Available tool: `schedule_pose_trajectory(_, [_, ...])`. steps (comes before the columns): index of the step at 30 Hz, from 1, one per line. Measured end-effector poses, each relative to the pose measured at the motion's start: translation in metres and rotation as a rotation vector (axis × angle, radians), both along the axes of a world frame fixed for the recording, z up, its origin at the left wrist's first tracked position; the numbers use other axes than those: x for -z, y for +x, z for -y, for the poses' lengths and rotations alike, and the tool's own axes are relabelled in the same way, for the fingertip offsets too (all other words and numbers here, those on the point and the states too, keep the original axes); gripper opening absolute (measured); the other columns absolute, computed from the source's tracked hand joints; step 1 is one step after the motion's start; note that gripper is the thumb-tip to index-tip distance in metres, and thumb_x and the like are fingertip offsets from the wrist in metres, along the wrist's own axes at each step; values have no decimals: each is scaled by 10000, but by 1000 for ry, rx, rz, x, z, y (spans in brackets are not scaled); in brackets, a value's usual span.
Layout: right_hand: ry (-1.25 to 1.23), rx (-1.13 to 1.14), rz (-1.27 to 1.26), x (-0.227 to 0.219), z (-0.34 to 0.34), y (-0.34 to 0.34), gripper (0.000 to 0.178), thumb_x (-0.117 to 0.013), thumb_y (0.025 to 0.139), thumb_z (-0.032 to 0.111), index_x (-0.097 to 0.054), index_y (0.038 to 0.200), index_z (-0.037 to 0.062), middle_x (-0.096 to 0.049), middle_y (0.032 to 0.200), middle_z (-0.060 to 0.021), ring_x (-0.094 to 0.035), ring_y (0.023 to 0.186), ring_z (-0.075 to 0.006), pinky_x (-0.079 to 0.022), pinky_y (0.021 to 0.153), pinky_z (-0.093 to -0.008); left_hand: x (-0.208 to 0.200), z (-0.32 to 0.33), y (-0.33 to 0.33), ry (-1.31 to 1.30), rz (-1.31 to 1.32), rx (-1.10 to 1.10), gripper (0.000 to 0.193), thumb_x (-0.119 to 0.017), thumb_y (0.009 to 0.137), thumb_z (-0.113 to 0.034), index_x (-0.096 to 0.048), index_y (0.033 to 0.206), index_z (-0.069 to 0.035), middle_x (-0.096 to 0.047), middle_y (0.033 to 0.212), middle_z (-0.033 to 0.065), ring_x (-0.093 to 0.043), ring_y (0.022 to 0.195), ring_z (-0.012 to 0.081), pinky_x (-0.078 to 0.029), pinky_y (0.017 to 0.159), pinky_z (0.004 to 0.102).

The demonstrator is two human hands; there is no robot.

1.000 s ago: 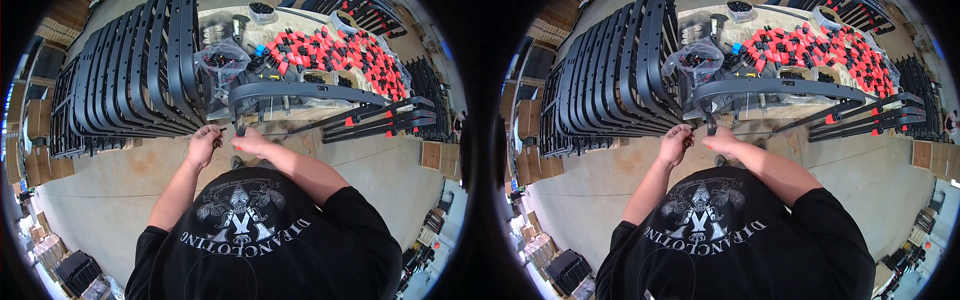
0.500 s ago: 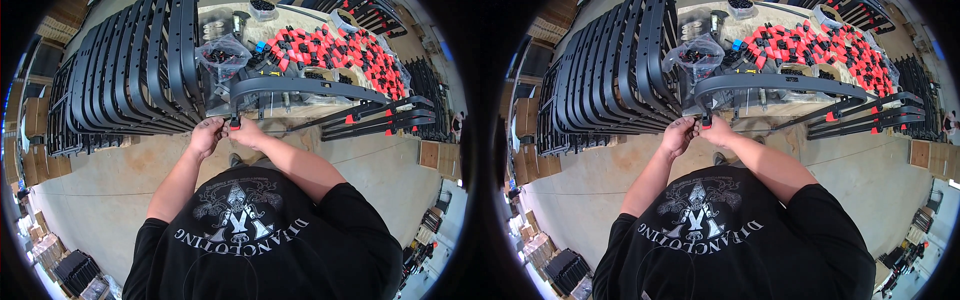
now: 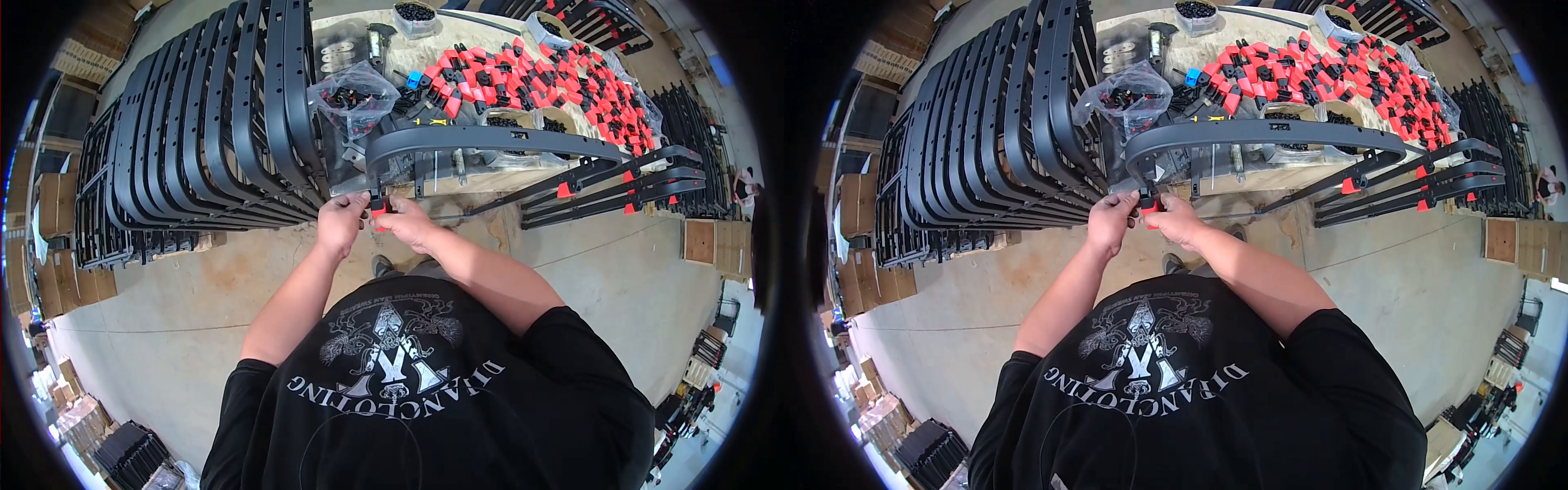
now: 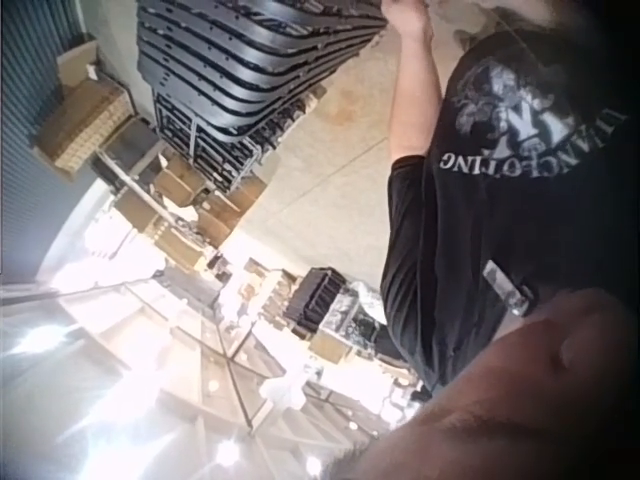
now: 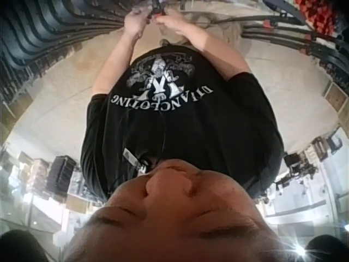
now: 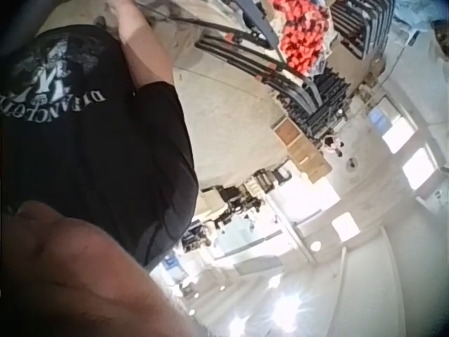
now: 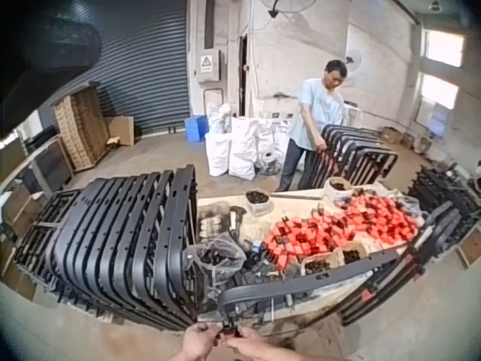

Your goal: Assembling metal frame components by attaching plastic connectors and red protective caps at a factory workbench.

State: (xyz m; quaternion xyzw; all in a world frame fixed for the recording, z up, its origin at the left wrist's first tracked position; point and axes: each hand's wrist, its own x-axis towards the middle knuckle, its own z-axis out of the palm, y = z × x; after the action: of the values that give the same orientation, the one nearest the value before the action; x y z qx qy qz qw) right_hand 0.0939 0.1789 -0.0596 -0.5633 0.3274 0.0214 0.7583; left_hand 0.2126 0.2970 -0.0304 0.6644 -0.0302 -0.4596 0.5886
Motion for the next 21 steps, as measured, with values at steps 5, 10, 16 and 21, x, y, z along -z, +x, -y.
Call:
schedule_pose_trajectory(5, [-106,9,-81,-3,5,-9,378,-734,846,237,-628,1119,-3,-667,992,-82,-614,838,-153,-509,776,-324,3,-17,-15,127,497,89,298,-621,994,-179,-691,1195,30,-735,1007,119,-635,821,135,-510,728,304])
schedule_pose_trajectory(10, [598,234,-18,-35,23,-30,494,-585,994,444,-559,1249,21,-684,1046,-114,-660,870,-204,-529,782,-377,-41,-25,-28,-94,996,360,308,-779,820,-125,-691,1101,-34,-670,1011,122,-640,912,256,-518,822,347])
schedule_pose_trajectory(16, [713,145,116,-58,19,-34,544,-513,1011,542,-551,1244,52,-682,1098,-112,-660,966,-194,-503,848,-363,-58,-19,-36,-124,1188,545,269,-792,773,-146,-730,1022,-64,-637,1014,107,-602,998,324,-508,876,420])
schedule_pose_trajectory(21, [713,154,130,-63,18,-36,509,-512,1018,525,-557,1250,74,-678,1113,-100,-653,978,-193,-499,855,-374,-63,-15,-38,-125,1256,607,208,-781,760,-150,-746,954,-85,-633,1027,100,-602,979,330,-513,867,422])
